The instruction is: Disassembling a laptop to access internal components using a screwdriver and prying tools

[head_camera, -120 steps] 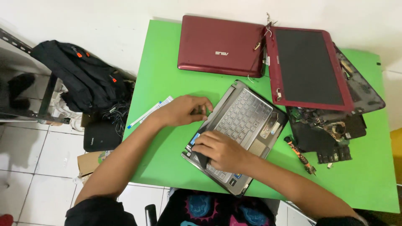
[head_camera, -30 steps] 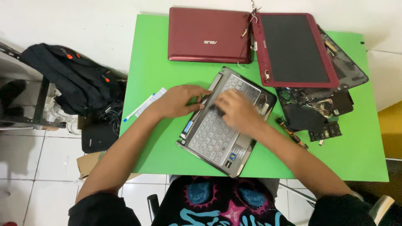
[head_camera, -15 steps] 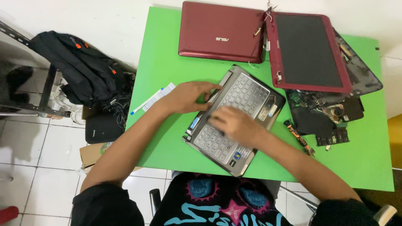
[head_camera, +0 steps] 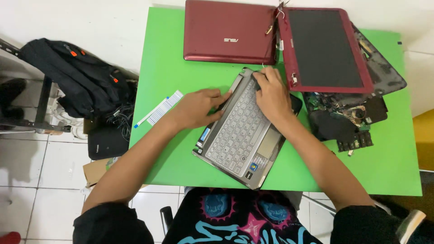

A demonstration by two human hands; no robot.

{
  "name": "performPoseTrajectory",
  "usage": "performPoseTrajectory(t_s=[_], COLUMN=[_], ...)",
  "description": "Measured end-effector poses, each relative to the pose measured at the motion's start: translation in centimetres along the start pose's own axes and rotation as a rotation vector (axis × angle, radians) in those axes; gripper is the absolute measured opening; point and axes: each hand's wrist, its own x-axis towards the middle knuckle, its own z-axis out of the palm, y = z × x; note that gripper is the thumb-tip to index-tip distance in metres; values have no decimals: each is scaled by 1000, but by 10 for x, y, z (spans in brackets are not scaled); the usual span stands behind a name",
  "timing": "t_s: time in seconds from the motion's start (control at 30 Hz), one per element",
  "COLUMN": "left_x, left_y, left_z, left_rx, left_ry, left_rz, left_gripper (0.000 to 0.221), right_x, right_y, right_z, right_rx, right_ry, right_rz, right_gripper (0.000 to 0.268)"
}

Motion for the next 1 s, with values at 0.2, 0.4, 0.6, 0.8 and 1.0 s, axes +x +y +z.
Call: performPoseTrajectory(t_s=[0.2,0.4,0.6,0.8,1.0], left_x=[3,0,-1,-1,-1], left_y=[-1,2,-1,1,-2], left_z=[8,4,3,2,14], left_rx=[46,77,75,72,110], left_ry=[26,28,35,60,57], left_rz=[2,6,35,46,11], left_gripper=[50,55,52,45,50], right_x=[-70,-79,-40,-74,-48], right_y=[-84,-137,-33,-115,-71], right_z=[-2,-57,-24,-28,-28], right_rx=[236,242,10,236,143], right_ry=[-111,-61,-86,-166,-183], right_rz=[-360,-774,-505,-645,-569], right_gripper=[42,23,34,28,33])
